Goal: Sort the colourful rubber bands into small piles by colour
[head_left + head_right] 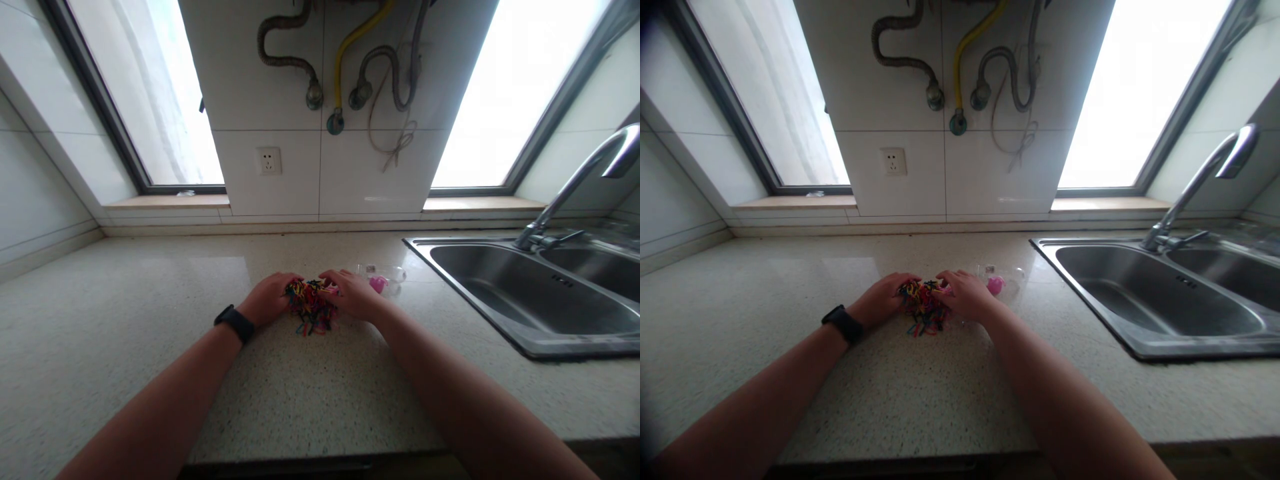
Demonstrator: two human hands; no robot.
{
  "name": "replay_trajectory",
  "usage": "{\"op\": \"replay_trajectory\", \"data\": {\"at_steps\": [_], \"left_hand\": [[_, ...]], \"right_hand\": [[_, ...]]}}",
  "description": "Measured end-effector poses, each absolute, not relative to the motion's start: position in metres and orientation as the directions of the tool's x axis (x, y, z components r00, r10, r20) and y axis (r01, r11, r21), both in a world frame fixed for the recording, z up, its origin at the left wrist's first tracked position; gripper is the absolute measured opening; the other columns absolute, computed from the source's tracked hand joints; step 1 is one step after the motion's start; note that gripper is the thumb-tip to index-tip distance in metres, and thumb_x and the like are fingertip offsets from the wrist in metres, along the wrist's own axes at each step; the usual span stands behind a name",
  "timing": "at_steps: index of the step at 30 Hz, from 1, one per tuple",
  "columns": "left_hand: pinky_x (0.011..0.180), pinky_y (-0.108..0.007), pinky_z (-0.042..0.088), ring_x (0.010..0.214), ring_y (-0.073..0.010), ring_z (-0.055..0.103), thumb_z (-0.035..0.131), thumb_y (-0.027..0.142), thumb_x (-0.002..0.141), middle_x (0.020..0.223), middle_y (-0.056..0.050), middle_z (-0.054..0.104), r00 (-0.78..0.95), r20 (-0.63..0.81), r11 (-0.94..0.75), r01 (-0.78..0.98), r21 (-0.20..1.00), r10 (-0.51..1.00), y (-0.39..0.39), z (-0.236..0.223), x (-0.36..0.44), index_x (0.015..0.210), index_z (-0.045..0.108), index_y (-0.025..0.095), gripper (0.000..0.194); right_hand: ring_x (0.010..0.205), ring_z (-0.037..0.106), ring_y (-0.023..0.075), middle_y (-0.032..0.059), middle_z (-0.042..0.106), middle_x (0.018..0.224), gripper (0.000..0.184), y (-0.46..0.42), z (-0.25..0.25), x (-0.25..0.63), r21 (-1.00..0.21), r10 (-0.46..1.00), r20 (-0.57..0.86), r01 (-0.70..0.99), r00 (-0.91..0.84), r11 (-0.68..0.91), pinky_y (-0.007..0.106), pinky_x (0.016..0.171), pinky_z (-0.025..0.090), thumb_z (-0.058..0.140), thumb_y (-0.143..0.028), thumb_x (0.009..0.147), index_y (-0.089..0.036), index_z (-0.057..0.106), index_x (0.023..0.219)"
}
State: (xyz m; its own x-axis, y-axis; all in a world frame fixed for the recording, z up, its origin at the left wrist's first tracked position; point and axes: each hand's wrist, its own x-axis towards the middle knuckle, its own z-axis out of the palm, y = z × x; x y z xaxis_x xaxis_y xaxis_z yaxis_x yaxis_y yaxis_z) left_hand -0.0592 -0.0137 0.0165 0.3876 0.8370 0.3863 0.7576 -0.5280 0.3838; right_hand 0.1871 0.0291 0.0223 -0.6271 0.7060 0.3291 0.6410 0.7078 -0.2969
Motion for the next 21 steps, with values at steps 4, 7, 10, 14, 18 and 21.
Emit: {"op": "replay_trajectory", "data": {"at_steps": [4, 7, 10, 14, 18, 21], "left_hand": [[0.100, -0.039, 0.044, 0.110, -0.0233, 0.060, 0.054, 0.010, 0.076, 0.120, -0.008, 0.067, 0.382, 0.385, -0.522, 0.761, 0.384, 0.840, -0.0129, 0.0149, -0.0602, 0.122, 0.060, 0.020, 0.048], [0.099, -0.040, 0.045, 0.111, -0.0234, 0.060, 0.054, 0.010, 0.076, 0.121, -0.008, 0.066, 0.372, 0.388, -0.516, 0.762, 0.391, 0.843, -0.0135, 0.0152, -0.0599, 0.125, 0.058, 0.020, 0.050], [0.100, -0.040, 0.045, 0.112, -0.0233, 0.059, 0.055, 0.012, 0.079, 0.121, -0.009, 0.065, 0.376, 0.395, -0.524, 0.754, 0.395, 0.838, -0.0142, 0.0161, -0.0593, 0.126, 0.058, 0.020, 0.047], [0.101, -0.040, 0.044, 0.113, -0.0228, 0.059, 0.051, 0.014, 0.084, 0.122, -0.009, 0.065, 0.370, 0.395, -0.520, 0.754, 0.402, 0.841, -0.0135, 0.0160, -0.0589, 0.125, 0.058, 0.019, 0.042], [0.100, -0.040, 0.045, 0.111, -0.0219, 0.060, 0.042, 0.015, 0.090, 0.119, -0.009, 0.065, 0.352, 0.403, -0.510, 0.757, 0.408, 0.845, -0.0122, 0.0150, -0.0584, 0.124, 0.059, 0.020, 0.038], [0.099, -0.040, 0.046, 0.109, -0.0216, 0.060, 0.039, 0.017, 0.093, 0.116, -0.009, 0.066, 0.350, 0.414, -0.515, 0.754, 0.407, 0.840, -0.0118, 0.0149, -0.0579, 0.123, 0.060, 0.019, 0.036]], "right_hand": [[0.100, 0.062, 0.0243, 0.0102, 0.069, 0.107, 0.048, 0.0293, 0.0219, 0.1869, -0.310, 0.718, 0.317, 0.647, -0.620, 0.696, 0.035, 0.085, 0.043, 0.061, -0.048, 0.088, -0.022, 0.057, 0.127], [0.101, 0.062, 0.0242, 0.0091, 0.070, 0.107, 0.047, 0.0288, 0.0223, 0.1865, -0.320, 0.714, 0.314, 0.638, -0.626, 0.700, 0.035, 0.085, 0.043, 0.063, -0.045, 0.087, -0.022, 0.057, 0.127], [0.101, 0.062, 0.0238, 0.0084, 0.070, 0.107, 0.046, 0.0278, 0.0230, 0.1863, -0.331, 0.710, 0.318, 0.629, -0.628, 0.704, 0.034, 0.085, 0.043, 0.063, -0.045, 0.087, -0.022, 0.057, 0.127], [0.099, 0.062, 0.0235, 0.0093, 0.069, 0.108, 0.046, 0.0267, 0.0236, 0.1860, -0.337, 0.713, 0.323, 0.628, -0.623, 0.701, 0.034, 0.084, 0.044, 0.061, -0.047, 0.088, -0.021, 0.058, 0.126], [0.100, 0.062, 0.0224, 0.0091, 0.069, 0.109, 0.040, 0.0257, 0.0237, 0.1853, -0.330, 0.704, 0.330, 0.622, -0.629, 0.710, 0.033, 0.084, 0.043, 0.059, -0.035, 0.089, -0.021, 0.057, 0.126], [0.101, 0.062, 0.0220, 0.0092, 0.069, 0.110, 0.036, 0.0251, 0.0240, 0.1848, -0.325, 0.696, 0.346, 0.615, -0.630, 0.718, 0.032, 0.085, 0.043, 0.056, -0.029, 0.090, -0.021, 0.057, 0.125]]}}
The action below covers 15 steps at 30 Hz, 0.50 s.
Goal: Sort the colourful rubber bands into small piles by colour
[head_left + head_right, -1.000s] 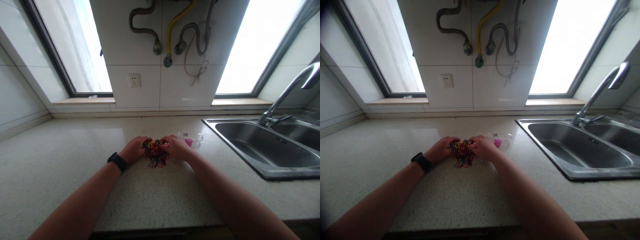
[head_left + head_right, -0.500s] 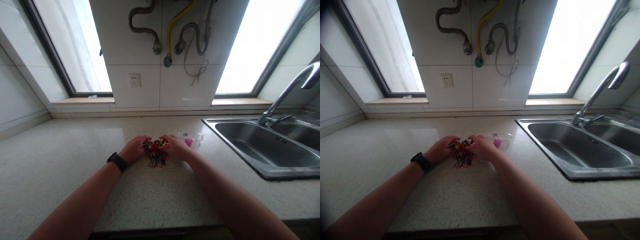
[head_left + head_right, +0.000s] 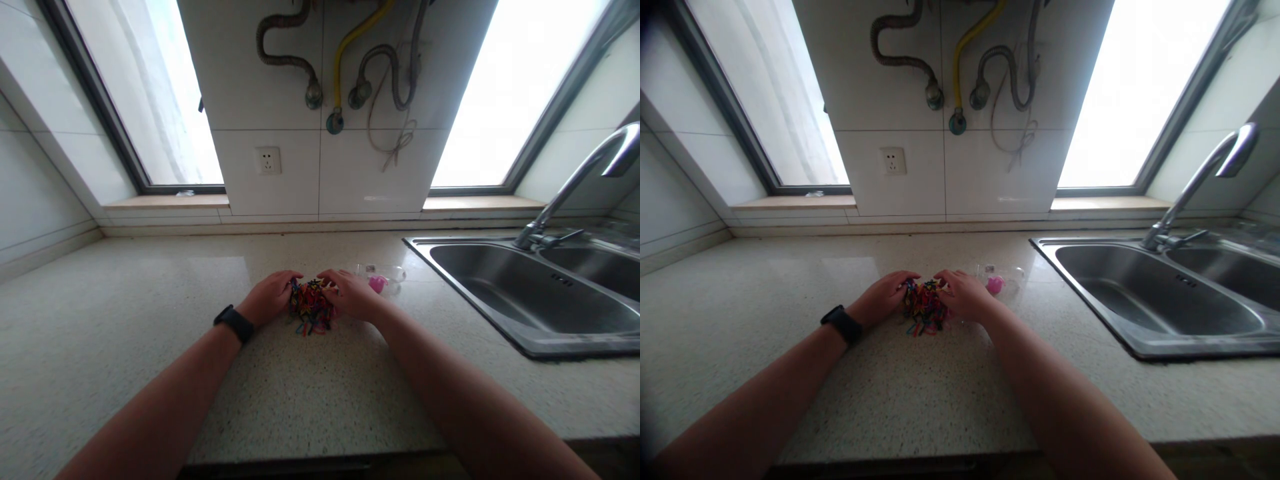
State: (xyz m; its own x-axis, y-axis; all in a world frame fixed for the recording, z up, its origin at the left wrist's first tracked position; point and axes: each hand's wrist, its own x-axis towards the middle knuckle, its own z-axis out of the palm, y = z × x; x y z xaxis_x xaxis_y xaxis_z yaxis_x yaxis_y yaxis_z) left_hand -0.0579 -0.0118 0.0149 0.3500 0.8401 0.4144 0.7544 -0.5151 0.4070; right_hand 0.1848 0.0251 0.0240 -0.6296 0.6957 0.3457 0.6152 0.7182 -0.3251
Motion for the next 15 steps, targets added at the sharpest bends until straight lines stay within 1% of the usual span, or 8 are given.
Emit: {"op": "replay_trajectory", "data": {"at_steps": [6, 9, 12, 15], "left_hand": [[0.097, -0.039, 0.046, 0.106, -0.0210, 0.060, 0.039, 0.018, 0.094, 0.113, -0.009, 0.066, 0.355, 0.416, -0.522, 0.744, 0.417, 0.837, -0.0124, 0.0162, -0.0572, 0.122, 0.061, 0.019, 0.035], [0.096, -0.038, 0.046, 0.105, -0.0209, 0.060, 0.039, 0.017, 0.093, 0.113, -0.008, 0.065, 0.355, 0.417, -0.524, 0.741, 0.420, 0.837, -0.0128, 0.0168, -0.0569, 0.122, 0.061, 0.019, 0.036], [0.095, -0.037, 0.047, 0.103, -0.0204, 0.060, 0.039, 0.016, 0.093, 0.111, -0.008, 0.065, 0.352, 0.417, -0.522, 0.740, 0.424, 0.838, -0.0131, 0.0176, -0.0567, 0.122, 0.061, 0.019, 0.036], [0.093, -0.036, 0.047, 0.099, -0.0197, 0.060, 0.039, 0.014, 0.092, 0.106, -0.008, 0.065, 0.357, 0.418, -0.526, 0.739, 0.421, 0.835, -0.0131, 0.0185, -0.0566, 0.120, 0.062, 0.019, 0.037]], "right_hand": [[0.099, 0.061, 0.0215, 0.0089, 0.067, 0.110, 0.033, 0.0260, 0.0224, 0.1843, -0.367, 0.688, 0.362, 0.583, -0.629, 0.725, 0.032, 0.085, 0.043, 0.056, -0.029, 0.089, -0.021, 0.058, 0.120], [0.093, 0.059, 0.0196, 0.0073, 0.065, 0.105, 0.026, 0.0260, 0.0214, 0.1843, -0.396, 0.692, 0.388, 0.568, -0.609, 0.722, 0.031, 0.081, 0.042, 0.058, -0.028, 0.086, -0.021, 0.058, 0.111], [0.085, 0.056, 0.0177, 0.0051, 0.062, 0.097, 0.017, 0.0263, 0.0205, 0.1844, -0.423, 0.700, 0.418, 0.558, -0.579, 0.714, 0.028, 0.075, 0.041, 0.056, -0.028, 0.086, -0.021, 0.054, 0.102], [0.081, 0.053, 0.0167, 0.0038, 0.060, 0.092, 0.011, 0.0281, 0.0183, 0.1844, -0.436, 0.694, 0.455, 0.540, -0.558, 0.720, 0.027, 0.073, 0.039, 0.055, -0.026, 0.086, -0.021, 0.050, 0.095]]}}
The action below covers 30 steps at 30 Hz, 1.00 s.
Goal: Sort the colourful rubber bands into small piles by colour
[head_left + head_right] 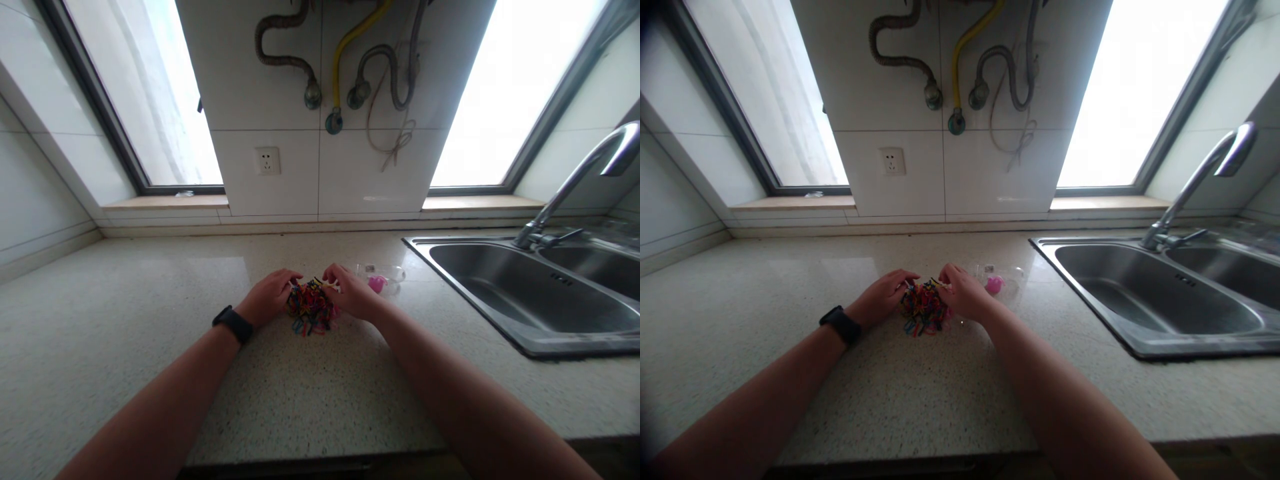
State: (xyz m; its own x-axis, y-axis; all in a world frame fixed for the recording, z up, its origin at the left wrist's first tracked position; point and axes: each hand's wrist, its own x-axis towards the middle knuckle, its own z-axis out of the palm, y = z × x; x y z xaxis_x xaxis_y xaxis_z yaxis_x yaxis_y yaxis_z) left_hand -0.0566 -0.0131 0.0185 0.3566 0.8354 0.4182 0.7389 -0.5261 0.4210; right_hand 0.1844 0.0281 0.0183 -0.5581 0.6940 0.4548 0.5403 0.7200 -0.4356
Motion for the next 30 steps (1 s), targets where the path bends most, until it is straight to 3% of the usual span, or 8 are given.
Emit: {"op": "replay_trajectory", "data": {"at_steps": [13, 30], "left_hand": [[0.095, -0.036, 0.045, 0.101, -0.0202, 0.059, 0.044, 0.009, 0.087, 0.105, -0.008, 0.065, 0.384, 0.441, -0.556, 0.742, 0.375, 0.811, -0.0117, 0.0168, -0.0586, 0.112, 0.065, 0.018, 0.034], [0.088, -0.035, 0.046, 0.093, -0.0188, 0.059, 0.042, 0.008, 0.087, 0.099, -0.007, 0.063, 0.363, 0.437, -0.541, 0.737, 0.405, 0.823, -0.0131, 0.0189, -0.0565, 0.119, 0.062, 0.019, 0.039]], "right_hand": [[0.081, 0.052, 0.0159, 0.0014, 0.058, 0.087, 0.012, 0.0337, 0.0159, 0.1844, -0.415, 0.629, 0.494, 0.473, -0.600, 0.777, 0.026, 0.073, 0.037, 0.063, -0.014, 0.080, -0.020, 0.055, 0.086], [0.079, 0.051, 0.0150, 0.0013, 0.056, 0.086, 0.019, 0.0334, 0.0159, 0.1837, -0.414, 0.626, 0.540, 0.470, -0.563, 0.779, 0.025, 0.072, 0.036, 0.052, -0.004, 0.077, -0.021, 0.050, 0.085]]}}
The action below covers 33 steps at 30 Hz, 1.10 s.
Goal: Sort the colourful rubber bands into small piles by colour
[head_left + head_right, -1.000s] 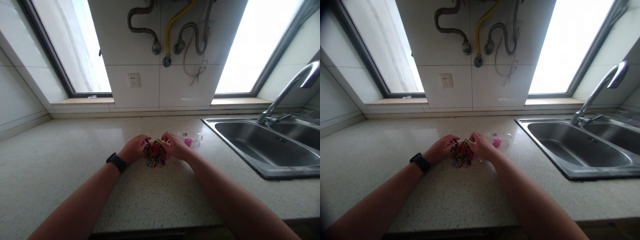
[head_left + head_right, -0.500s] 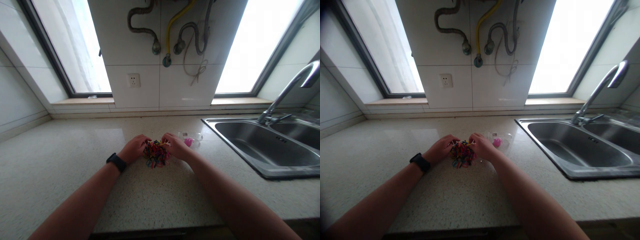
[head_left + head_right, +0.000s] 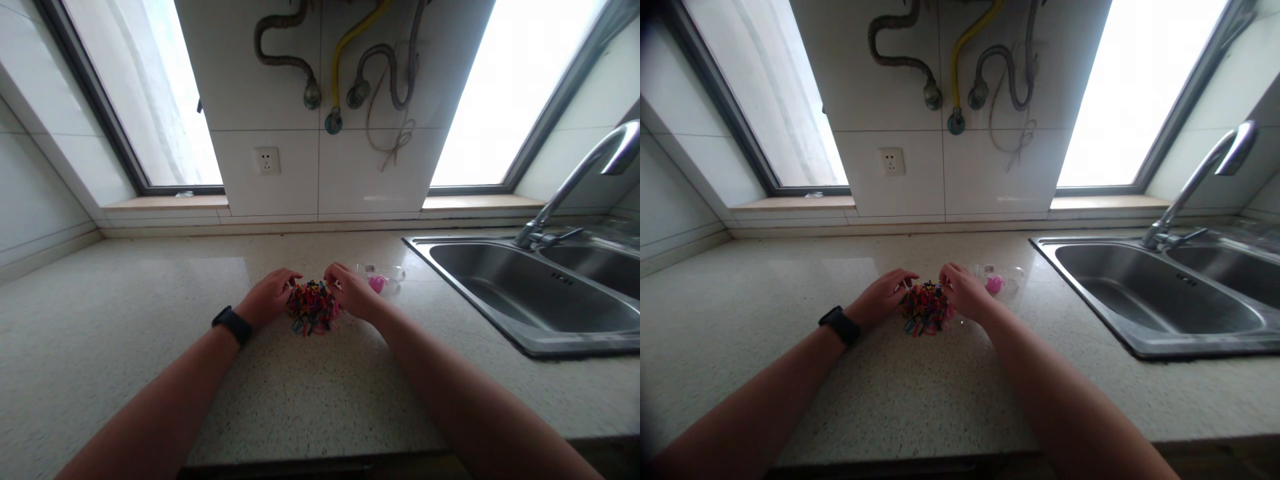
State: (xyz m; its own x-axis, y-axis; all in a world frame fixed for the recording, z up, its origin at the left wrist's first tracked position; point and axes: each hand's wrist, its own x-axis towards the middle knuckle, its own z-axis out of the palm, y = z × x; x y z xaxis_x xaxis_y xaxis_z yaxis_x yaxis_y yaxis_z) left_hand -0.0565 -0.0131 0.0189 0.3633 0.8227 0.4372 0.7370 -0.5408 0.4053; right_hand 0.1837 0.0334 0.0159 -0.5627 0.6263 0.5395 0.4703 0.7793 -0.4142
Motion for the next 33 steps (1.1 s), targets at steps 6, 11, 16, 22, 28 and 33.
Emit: {"op": "replay_trajectory", "data": {"at_steps": [6, 11, 16, 22, 28, 33], "left_hand": [[0.088, -0.034, 0.045, 0.093, -0.0185, 0.058, 0.043, 0.009, 0.088, 0.099, -0.006, 0.064, 0.365, 0.440, -0.543, 0.739, 0.398, 0.820, -0.013, 0.018, -0.057, 0.119, 0.061, 0.019, 0.038], [0.089, -0.035, 0.045, 0.093, -0.0186, 0.058, 0.044, 0.011, 0.089, 0.100, -0.006, 0.064, 0.363, 0.433, -0.536, 0.746, 0.395, 0.825, -0.014, 0.020, -0.056, 0.120, 0.061, 0.019, 0.037], [0.094, -0.039, 0.044, 0.101, -0.0211, 0.058, 0.047, 0.023, 0.093, 0.108, -0.008, 0.063, 0.385, 0.419, -0.544, 0.750, 0.376, 0.822, -0.017, 0.022, -0.057, 0.121, 0.061, 0.020, 0.031], [0.098, -0.043, 0.042, 0.108, -0.0267, 0.055, 0.061, 0.051, 0.086, 0.115, -0.010, 0.061, 0.509, 0.323, -0.598, 0.737, 0.316, 0.798, -0.022, 0.027, -0.056, 0.128, 0.057, 0.022, 0.052], [0.092, -0.040, 0.045, 0.103, -0.0265, 0.057, 0.071, 0.051, 0.076, 0.114, -0.010, 0.061, 0.533, 0.293, -0.607, 0.715, 0.347, 0.794, -0.026, 0.027, -0.054, 0.130, 0.056, 0.024, 0.062], [0.086, -0.037, 0.046, 0.095, -0.0244, 0.059, 0.067, 0.039, 0.081, 0.106, -0.009, 0.063, 0.529, 0.305, -0.611, 0.684, 0.398, 0.792, -0.027, 0.028, -0.048, 0.119, 0.061, 0.023, 0.042]], "right_hand": [[0.080, 0.053, 0.0150, 0.0018, 0.058, 0.088, 0.017, 0.033, 0.017, 0.183, -0.428, 0.624, 0.543, 0.454, -0.562, 0.782, 0.026, 0.073, 0.037, 0.052, -0.005, 0.081, -0.021, 0.054, 0.086], [0.075, 0.052, 0.0146, 0.0016, 0.057, 0.085, 0.011, 0.035, 0.015, 0.182, -0.437, 0.645, 0.549, 0.475, -0.532, 0.764, 0.025, 0.069, 0.037, 0.052, -0.010, 0.085, -0.021, 0.052, 0.085], [0.080, 0.056, 0.0160, 0.0043, 0.062, 0.094, 0.010, 0.030, 0.019, 0.185, -0.448, 0.681, 0.522, 0.515, -0.513, 0.731, 0.028, 0.073, 0.041, 0.054, -0.022, 0.089, -0.021, 0.055, 0.098], [0.105, 0.057, 0.0248, 0.0120, 0.060, 0.125, 0.056, 0.025, 0.027, 0.192, -0.384, 0.661, 0.371, 0.540, -0.652, 0.749, 0.038, 0.089, 0.043, 0.067, -0.048, 0.082, -0.022, 0.052, 0.129], [0.113, 0.055, 0.0306, 0.0139, 0.063, 0.122, 0.072, 0.023, 0.027, 0.190, -0.320, 0.575, 0.288, 0.489, -0.766, 0.811, 0.044, 0.098, 0.039, 0.076, -0.053, 0.071, -0.020, 0.054, 0.132], [0.109, 0.058, 0.0282, 0.0122, 0.066, 0.115, 0.058, 0.024, 0.024, 0.185, -0.344, 0.569, 0.321, 0.467, -0.757, 0.815, 0.039, 0.095, 0.041, 0.076, -0.039, 0.072, -0.019, 0.059, 0.125]]}}
